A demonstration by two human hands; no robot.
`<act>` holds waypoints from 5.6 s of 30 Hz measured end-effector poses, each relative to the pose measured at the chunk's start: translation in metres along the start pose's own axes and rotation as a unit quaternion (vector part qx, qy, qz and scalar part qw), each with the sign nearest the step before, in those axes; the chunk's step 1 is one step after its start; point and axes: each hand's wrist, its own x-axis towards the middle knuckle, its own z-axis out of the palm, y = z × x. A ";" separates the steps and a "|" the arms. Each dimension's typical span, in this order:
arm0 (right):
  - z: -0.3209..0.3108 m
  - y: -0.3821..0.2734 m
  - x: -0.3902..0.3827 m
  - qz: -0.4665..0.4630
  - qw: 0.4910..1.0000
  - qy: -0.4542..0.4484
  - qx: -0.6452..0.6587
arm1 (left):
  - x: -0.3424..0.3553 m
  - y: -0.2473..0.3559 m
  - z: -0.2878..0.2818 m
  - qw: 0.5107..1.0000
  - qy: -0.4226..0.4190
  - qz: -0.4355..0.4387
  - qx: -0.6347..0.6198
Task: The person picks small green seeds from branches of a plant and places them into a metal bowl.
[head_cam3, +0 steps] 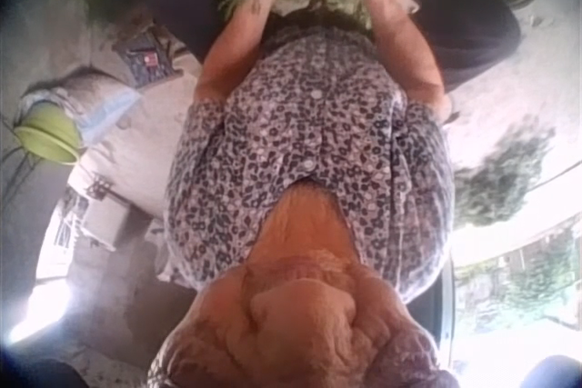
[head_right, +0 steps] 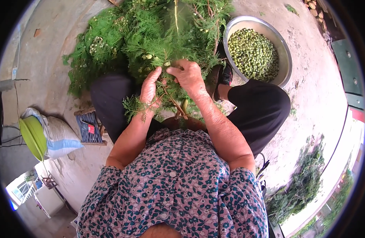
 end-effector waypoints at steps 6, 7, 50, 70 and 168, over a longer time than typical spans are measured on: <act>0.012 0.001 0.008 -0.068 0.996 0.047 -0.019 | -0.008 0.004 0.005 1.000 0.000 0.007 0.001; 0.012 0.000 0.007 -0.057 0.997 0.044 0.003 | -0.008 0.003 0.004 1.000 0.004 0.008 -0.001; -0.047 0.021 0.024 0.007 0.917 0.040 0.396 | -0.019 0.010 0.013 0.989 0.015 0.108 0.103; 0.008 -0.004 0.017 -0.381 0.885 0.143 -0.225 | -0.015 0.005 0.013 0.912 -0.044 0.269 0.306; -0.001 0.002 -0.004 -0.002 0.968 -0.074 0.239 | -0.005 0.018 -0.001 0.749 0.058 0.432 0.499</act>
